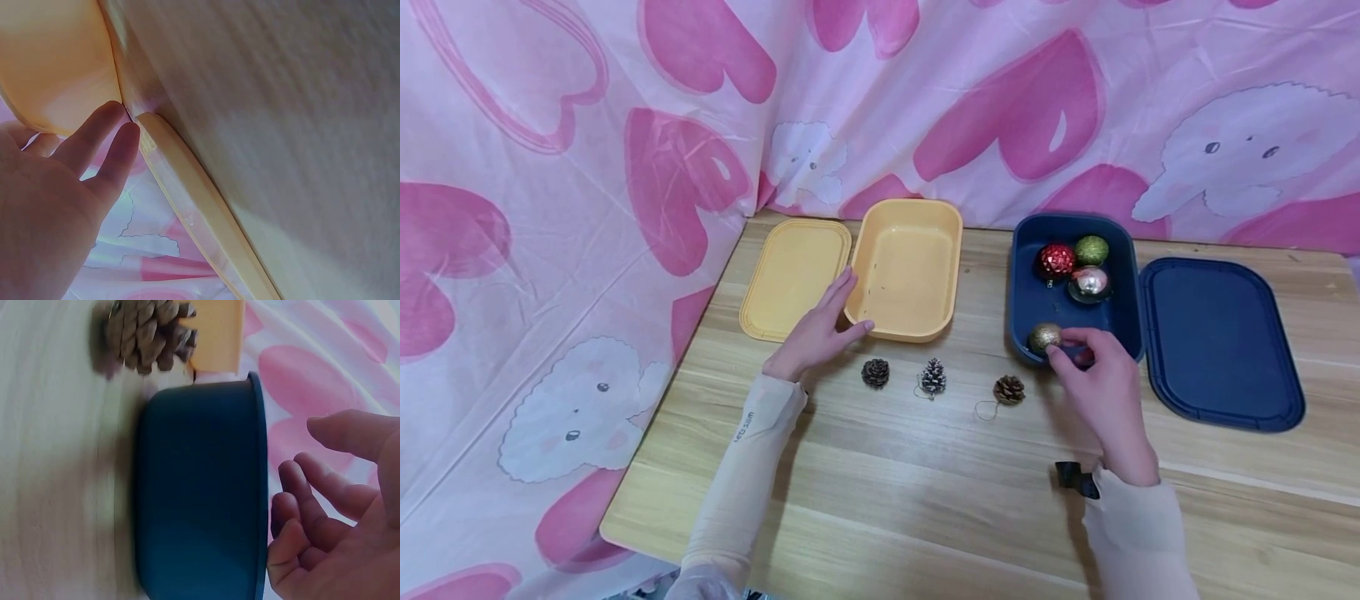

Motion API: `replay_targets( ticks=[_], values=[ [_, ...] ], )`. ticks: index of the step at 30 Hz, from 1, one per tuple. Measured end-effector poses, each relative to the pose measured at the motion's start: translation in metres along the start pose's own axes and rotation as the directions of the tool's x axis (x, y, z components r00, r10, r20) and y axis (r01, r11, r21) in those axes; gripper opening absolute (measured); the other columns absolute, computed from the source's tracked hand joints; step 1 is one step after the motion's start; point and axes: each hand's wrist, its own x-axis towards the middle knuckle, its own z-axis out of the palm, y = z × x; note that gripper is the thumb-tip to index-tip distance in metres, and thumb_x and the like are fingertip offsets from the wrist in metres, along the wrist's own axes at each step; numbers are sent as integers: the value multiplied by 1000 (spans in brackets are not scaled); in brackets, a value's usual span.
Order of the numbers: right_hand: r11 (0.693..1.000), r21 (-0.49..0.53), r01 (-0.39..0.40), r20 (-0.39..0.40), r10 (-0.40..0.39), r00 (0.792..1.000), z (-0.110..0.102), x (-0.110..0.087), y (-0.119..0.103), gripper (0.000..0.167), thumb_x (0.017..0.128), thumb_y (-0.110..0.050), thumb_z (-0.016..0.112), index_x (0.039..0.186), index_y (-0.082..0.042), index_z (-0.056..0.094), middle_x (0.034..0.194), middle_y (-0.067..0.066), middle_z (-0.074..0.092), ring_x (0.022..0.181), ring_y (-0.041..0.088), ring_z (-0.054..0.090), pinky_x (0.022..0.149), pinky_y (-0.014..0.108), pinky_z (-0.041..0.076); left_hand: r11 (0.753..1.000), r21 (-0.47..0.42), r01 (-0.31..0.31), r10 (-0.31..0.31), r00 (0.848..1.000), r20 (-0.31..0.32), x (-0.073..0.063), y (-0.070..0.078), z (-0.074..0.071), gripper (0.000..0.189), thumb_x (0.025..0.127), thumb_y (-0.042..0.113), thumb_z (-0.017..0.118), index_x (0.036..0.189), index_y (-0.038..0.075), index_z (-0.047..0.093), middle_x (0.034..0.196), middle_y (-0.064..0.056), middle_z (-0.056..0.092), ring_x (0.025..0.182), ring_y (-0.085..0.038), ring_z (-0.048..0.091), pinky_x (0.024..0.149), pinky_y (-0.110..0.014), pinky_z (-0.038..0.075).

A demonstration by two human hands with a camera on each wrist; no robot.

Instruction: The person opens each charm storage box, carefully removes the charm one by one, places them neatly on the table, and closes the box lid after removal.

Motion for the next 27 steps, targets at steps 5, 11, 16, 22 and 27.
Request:
replay_targets(
  ticks=[5, 11, 16, 22, 27],
  values=[
    [999, -29, 21, 32, -20, 999, -2, 13, 4, 31, 89, -17, 64, 112, 4, 65, 105, 25, 62, 92, 35, 53, 73, 38, 36, 1000, 2, 2, -2, 1000, 1, 1, 0, 0, 88, 90, 61, 53, 157, 20, 12, 162, 16, -3, 149, -24, 20, 118, -45, 28],
    [991, -118, -58, 280, 89, 956, -6, 24, 6, 53, 94, -30, 58, 132, 6, 49, 126, 30, 49, 108, 42, 47, 86, 56, 42, 1000, 11, 4, -4, 1000, -4, 0, 0, 0, 88, 91, 60, 53, 157, 18, 12, 162, 17, -3, 148, -25, 21, 118, -44, 28],
    [980, -173, -94, 359, 152, 921, -3, 30, 0, 61, 93, -33, 58, 137, 7, 43, 134, 34, 42, 117, 46, 43, 94, 62, 39, 1000, 11, 7, -7, 1000, -3, 1, -1, 0, 88, 91, 61, 53, 157, 20, 12, 162, 18, -4, 149, -23, 20, 118, -44, 28],
    [968, -222, -121, 405, 205, 891, 3, 34, -3, 64, 93, -35, 58, 139, 5, 40, 135, 35, 39, 116, 46, 43, 93, 64, 40, 1000, 12, 5, -5, 1000, 0, 1, -1, 1, 88, 90, 62, 52, 157, 21, 11, 161, 18, -4, 149, -23, 19, 118, -44, 28],
    [962, -245, -124, 431, 222, 875, 5, 38, -2, 62, 94, -34, 57, 139, 5, 40, 137, 33, 42, 118, 47, 44, 94, 65, 40, 1000, 14, 2, -2, 1000, -3, 1, -1, 1, 88, 90, 62, 52, 157, 22, 10, 161, 18, -5, 148, -24, 21, 117, -45, 29]
  ],
)
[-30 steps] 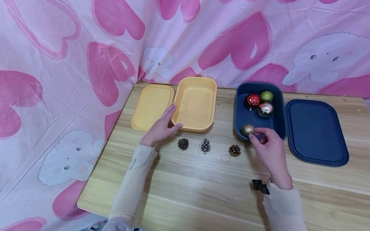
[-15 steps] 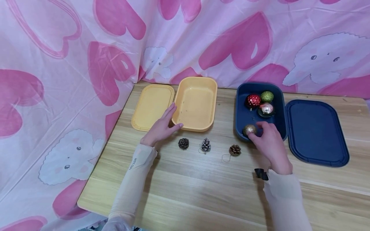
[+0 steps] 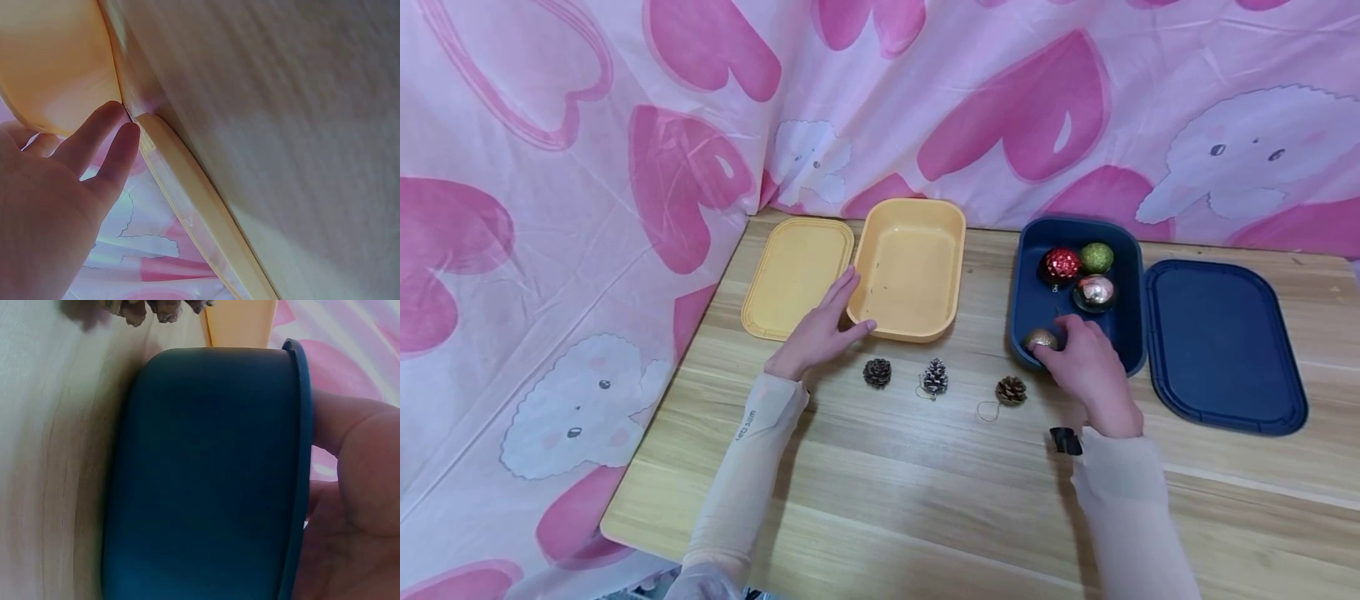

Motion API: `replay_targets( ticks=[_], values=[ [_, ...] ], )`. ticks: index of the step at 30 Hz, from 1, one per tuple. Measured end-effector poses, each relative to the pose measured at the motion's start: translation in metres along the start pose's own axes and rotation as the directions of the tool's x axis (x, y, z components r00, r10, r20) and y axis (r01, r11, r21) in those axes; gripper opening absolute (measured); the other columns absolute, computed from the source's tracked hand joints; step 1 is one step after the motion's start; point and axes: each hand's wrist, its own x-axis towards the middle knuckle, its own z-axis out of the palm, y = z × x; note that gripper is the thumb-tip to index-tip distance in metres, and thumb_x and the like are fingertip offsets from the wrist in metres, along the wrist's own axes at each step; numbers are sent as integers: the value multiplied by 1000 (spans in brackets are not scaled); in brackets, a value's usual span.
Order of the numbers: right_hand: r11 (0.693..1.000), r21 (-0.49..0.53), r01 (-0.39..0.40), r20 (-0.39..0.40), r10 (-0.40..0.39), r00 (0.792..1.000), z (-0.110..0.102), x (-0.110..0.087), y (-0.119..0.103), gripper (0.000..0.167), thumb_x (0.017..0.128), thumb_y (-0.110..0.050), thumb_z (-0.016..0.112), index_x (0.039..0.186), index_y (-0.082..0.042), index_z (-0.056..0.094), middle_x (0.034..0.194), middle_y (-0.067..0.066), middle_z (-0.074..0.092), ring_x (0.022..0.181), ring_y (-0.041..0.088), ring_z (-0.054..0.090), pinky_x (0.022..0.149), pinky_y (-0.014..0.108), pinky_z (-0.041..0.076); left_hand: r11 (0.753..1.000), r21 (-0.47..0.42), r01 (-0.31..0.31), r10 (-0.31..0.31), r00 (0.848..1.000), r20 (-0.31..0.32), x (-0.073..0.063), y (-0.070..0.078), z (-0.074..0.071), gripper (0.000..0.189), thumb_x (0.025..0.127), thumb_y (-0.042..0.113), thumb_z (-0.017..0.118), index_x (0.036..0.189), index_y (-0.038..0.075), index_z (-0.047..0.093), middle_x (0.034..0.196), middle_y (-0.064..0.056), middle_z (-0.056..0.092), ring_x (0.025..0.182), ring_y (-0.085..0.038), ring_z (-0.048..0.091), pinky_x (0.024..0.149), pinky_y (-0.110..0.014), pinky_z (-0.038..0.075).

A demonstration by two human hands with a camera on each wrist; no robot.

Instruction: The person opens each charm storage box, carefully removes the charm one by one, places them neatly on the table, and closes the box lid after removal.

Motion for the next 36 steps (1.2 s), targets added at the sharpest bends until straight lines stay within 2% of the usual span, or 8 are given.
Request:
replay_targets(
  ticks=[7, 13, 28, 36],
  values=[
    [1000, -16, -24, 64, 25, 998, -1, 7, 1, 59, 95, -36, 55, 138, 2, 42, 135, 30, 48, 113, 44, 49, 89, 62, 44, 1000, 4, -3, 3, 1000, 4, 0, 0, 1, 89, 90, 63, 51, 157, 21, 10, 161, 18, -5, 148, -25, 20, 117, -45, 29],
    [999, -29, -23, 75, 25, 997, 0, 11, 1, 59, 94, -36, 56, 137, 2, 42, 131, 31, 50, 110, 45, 49, 85, 60, 45, 1000, 0, 4, -4, 1000, 5, 0, 0, 1, 89, 90, 63, 52, 157, 19, 11, 161, 18, -5, 148, -25, 21, 117, -46, 29],
    [1000, -4, 9, 31, -9, 999, 3, 13, 3, 58, 93, -37, 58, 135, 1, 45, 127, 30, 52, 106, 42, 51, 82, 55, 46, 1000, -10, 8, -8, 1000, 3, -1, 1, 0, 89, 89, 63, 52, 157, 23, 10, 161, 20, -5, 148, -24, 21, 117, -45, 29],
    [997, 53, 59, -19, -58, 998, 1, 10, 4, 56, 93, -33, 58, 135, 3, 46, 129, 30, 52, 108, 42, 51, 86, 57, 45, 1000, -11, 5, -5, 1000, 2, 0, 0, 0, 89, 90, 62, 53, 157, 22, 11, 161, 19, -5, 148, -25, 21, 117, -45, 29]
  ],
)
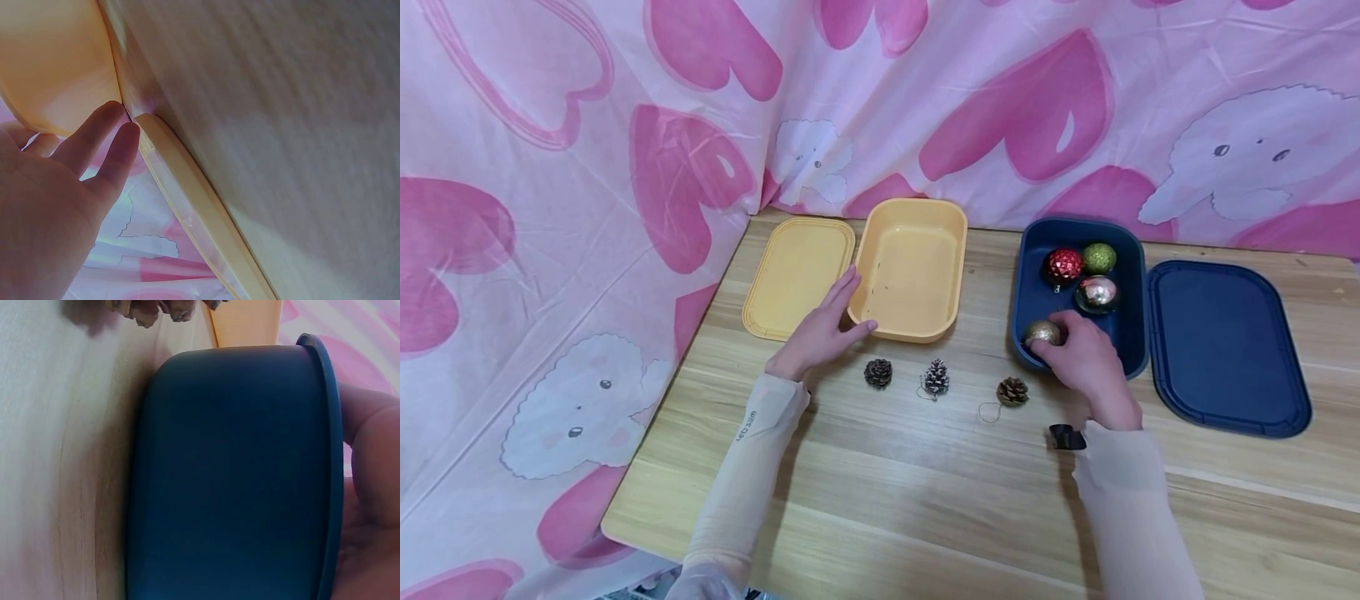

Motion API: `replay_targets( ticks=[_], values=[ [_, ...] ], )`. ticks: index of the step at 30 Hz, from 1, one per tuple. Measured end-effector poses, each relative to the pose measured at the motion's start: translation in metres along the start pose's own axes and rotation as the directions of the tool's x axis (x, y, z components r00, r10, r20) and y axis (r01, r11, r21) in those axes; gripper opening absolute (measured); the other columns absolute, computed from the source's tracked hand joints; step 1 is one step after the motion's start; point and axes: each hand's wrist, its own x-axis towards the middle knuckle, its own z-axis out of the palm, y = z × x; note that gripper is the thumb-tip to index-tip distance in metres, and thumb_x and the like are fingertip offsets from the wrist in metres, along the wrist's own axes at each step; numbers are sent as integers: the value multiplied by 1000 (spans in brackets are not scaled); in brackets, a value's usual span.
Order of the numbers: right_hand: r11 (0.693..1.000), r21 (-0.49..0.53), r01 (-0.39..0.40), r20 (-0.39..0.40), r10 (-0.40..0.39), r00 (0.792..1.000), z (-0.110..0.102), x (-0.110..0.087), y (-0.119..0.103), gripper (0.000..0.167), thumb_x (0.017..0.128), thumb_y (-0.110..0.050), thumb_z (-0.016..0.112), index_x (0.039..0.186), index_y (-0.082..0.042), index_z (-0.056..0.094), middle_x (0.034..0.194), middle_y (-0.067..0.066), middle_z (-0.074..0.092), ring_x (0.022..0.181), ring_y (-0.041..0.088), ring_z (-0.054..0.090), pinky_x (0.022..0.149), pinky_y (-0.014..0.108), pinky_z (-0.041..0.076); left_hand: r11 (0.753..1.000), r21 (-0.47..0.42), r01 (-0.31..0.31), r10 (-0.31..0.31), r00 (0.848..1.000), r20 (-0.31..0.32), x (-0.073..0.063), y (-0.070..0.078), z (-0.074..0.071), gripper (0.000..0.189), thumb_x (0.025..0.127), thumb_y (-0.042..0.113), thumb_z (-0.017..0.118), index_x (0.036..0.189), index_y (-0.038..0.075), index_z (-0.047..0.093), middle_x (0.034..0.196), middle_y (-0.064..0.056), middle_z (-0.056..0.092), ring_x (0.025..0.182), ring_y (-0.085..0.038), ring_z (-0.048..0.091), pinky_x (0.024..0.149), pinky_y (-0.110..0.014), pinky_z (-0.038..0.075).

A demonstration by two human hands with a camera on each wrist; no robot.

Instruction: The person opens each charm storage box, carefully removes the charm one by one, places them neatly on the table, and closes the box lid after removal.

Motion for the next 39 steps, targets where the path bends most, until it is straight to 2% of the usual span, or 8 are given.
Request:
replay_targets(
  ticks=[8, 14, 20, 25, 33, 39],
  values=[
    [998, 56, 27, -44, -25, 999, -2, -1, 1, 57, 92, -29, 60, 137, 4, 45, 133, 30, 50, 113, 43, 50, 92, 58, 42, 1000, -1, 0, 0, 1000, -1, 0, 0, 0, 88, 90, 62, 52, 157, 22, 11, 161, 20, -5, 146, -28, 26, 116, -46, 30],
    [996, 85, 35, -68, -29, 997, -4, -3, 2, 58, 92, -28, 60, 137, 4, 43, 133, 30, 49, 113, 41, 49, 90, 57, 43, 1000, -3, 3, -3, 1000, -1, 0, 0, 1, 88, 90, 63, 52, 157, 23, 11, 161, 20, -5, 147, -26, 24, 117, -45, 29],
    [994, 97, 50, -115, -38, 993, -7, -6, 2, 58, 91, -27, 61, 137, 4, 44, 129, 28, 49, 106, 38, 49, 79, 46, 44, 1000, -4, 4, -4, 1000, 1, -1, 1, 0, 88, 90, 62, 52, 157, 23, 10, 161, 19, -5, 148, -25, 21, 118, -44, 28],
    [991, 113, 67, -166, -48, 985, -9, -8, 2, 57, 91, -26, 62, 137, 3, 46, 128, 28, 50, 104, 37, 48, 75, 36, 39, 1000, -7, 3, -3, 1000, 1, -1, 2, -1, 88, 90, 63, 52, 157, 23, 11, 161, 19, -4, 148, -24, 20, 117, -45, 29],
    [983, 172, 65, -205, -29, 978, -10, -10, 3, 58, 90, -25, 61, 139, 0, 44, 127, 26, 48, 102, 36, 47, 73, 33, 37, 1000, -13, 5, -5, 1000, 5, -1, 2, -1, 89, 89, 64, 51, 157, 24, 10, 161, 19, -5, 148, -25, 21, 117, -46, 30],
    [975, 208, 76, -215, -30, 976, -12, -12, 5, 57, 92, -32, 62, 137, -2, 47, 131, 25, 46, 107, 37, 46, 74, 33, 38, 1000, -15, 9, -9, 1000, 7, -1, 2, -2, 88, 89, 64, 52, 157, 25, 10, 161, 19, -5, 148, -24, 21, 117, -46, 30]
  ],
)
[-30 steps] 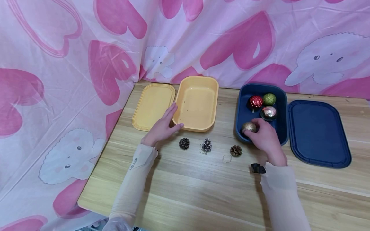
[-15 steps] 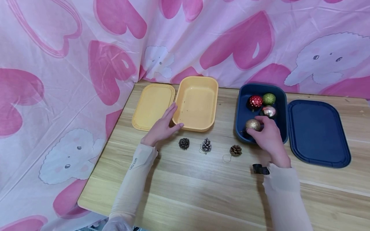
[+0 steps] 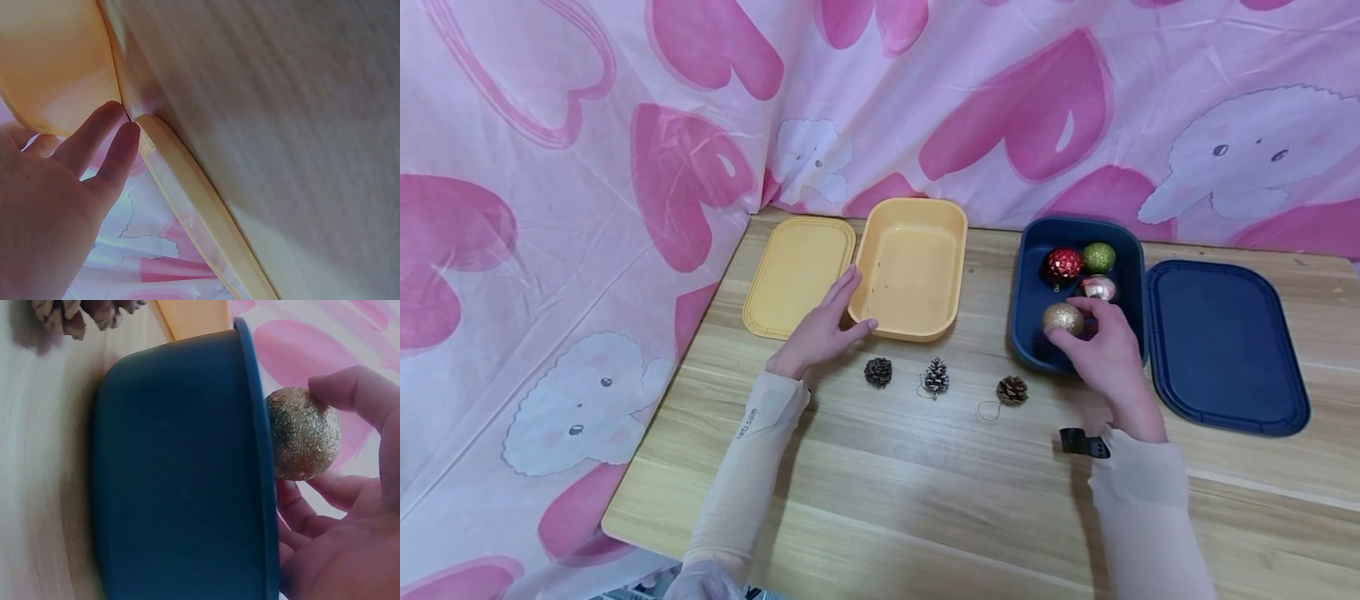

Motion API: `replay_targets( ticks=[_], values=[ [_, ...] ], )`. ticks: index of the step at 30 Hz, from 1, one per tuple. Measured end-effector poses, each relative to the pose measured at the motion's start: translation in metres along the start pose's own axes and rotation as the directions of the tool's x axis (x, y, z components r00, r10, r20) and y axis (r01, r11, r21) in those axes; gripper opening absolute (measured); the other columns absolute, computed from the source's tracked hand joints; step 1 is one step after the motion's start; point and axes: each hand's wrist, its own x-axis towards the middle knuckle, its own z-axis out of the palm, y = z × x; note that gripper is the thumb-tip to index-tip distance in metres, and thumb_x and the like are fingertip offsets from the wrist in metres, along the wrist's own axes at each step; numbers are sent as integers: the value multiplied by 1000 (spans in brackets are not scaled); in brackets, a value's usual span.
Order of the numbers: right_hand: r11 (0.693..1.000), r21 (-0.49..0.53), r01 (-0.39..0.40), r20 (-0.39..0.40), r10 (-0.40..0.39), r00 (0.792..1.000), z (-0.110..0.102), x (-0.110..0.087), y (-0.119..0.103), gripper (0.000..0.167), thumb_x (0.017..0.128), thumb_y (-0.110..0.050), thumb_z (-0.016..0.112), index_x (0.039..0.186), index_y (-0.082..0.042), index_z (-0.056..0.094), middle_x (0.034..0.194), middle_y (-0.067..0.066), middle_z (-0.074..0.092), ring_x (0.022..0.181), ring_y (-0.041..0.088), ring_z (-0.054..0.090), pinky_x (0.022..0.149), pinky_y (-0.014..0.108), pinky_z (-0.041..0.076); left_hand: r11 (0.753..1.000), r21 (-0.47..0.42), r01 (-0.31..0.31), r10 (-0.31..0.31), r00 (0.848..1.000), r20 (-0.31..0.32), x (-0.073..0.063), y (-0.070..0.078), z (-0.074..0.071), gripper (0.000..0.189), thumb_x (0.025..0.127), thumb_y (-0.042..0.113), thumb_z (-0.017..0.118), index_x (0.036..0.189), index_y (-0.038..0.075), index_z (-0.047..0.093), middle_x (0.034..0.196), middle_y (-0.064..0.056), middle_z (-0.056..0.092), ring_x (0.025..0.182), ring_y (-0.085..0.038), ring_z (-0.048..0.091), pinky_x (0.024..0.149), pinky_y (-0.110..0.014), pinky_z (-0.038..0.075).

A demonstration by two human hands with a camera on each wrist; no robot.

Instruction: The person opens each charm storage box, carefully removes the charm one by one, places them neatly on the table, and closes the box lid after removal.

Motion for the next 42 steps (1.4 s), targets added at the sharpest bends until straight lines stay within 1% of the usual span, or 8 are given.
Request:
replay_targets(
  ticks=[3, 8, 12, 17, 22, 28, 33, 42],
  values=[
    [1000, 22, 7, -12, -7, 1000, -2, -1, -1, 56, 92, -34, 62, 136, -4, 49, 129, 21, 47, 100, 29, 47, 71, 28, 39, 1000, -1, 4, -4, 1000, 2, 0, 0, 0, 89, 89, 65, 52, 157, 26, 9, 161, 20, -5, 149, -23, 20, 117, -45, 29],
    [998, 55, -13, -21, 14, 1000, -5, -3, -4, 55, 92, -37, 62, 136, -7, 50, 124, 11, 48, 85, 16, 45, 59, 21, 40, 1000, 0, 6, -6, 1000, 8, 0, -1, 0, 89, 89, 65, 52, 156, 27, 8, 161, 21, -6, 149, -22, 18, 117, -45, 29],
    [995, 97, -35, -19, 37, 999, -7, -4, -6, 55, 92, -38, 61, 136, -8, 48, 123, 7, 48, 83, 14, 46, 58, 20, 42, 1000, 5, 6, -6, 1000, 5, 0, -1, 0, 88, 89, 64, 52, 156, 27, 8, 161, 20, -6, 149, -22, 19, 117, -45, 29],
    [990, 136, -31, -25, 35, 999, -7, -7, -6, 54, 92, -35, 62, 136, -6, 46, 124, 6, 48, 79, 8, 50, 57, 19, 45, 1000, 2, 3, -3, 1000, 3, 0, -1, 0, 88, 89, 63, 52, 157, 26, 9, 161, 20, -5, 149, -23, 20, 117, -45, 30],
    [987, 159, -16, -30, 21, 999, -6, -7, -5, 53, 92, -30, 64, 135, -5, 44, 116, 3, 49, 71, 1, 52, 55, 19, 47, 1000, 0, 3, -3, 1000, 1, 1, -1, 0, 88, 89, 63, 52, 157, 24, 11, 161, 20, -5, 149, -22, 19, 117, -45, 29],
    [987, 161, -14, -50, 22, 999, -5, -8, -7, 53, 91, -29, 66, 134, -8, 44, 106, -1, 50, 71, 2, 51, 54, 20, 45, 1000, -3, 8, -8, 1000, 6, 0, -1, 1, 87, 89, 63, 52, 156, 27, 9, 161, 20, -5, 150, -21, 16, 118, -45, 28],
    [982, 187, 43, -77, -29, 997, -3, -9, -7, 53, 90, -22, 67, 134, -6, 43, 120, -2, 47, 75, 3, 50, 53, 16, 43, 1000, -9, 8, -8, 1000, 4, 1, -1, 1, 88, 89, 63, 52, 157, 25, 10, 161, 20, -5, 149, -22, 18, 117, -46, 29],
    [973, 198, 115, -107, -95, 990, -2, -9, -9, 55, 88, -14, 68, 136, -4, 44, 139, 12, 44, 81, -1, 52, 63, 7, 44, 1000, 1, 3, -3, 1000, -3, 1, -3, 2, 88, 89, 64, 52, 157, 25, 11, 161, 21, -5, 149, -22, 19, 117, -46, 30]
  ],
)
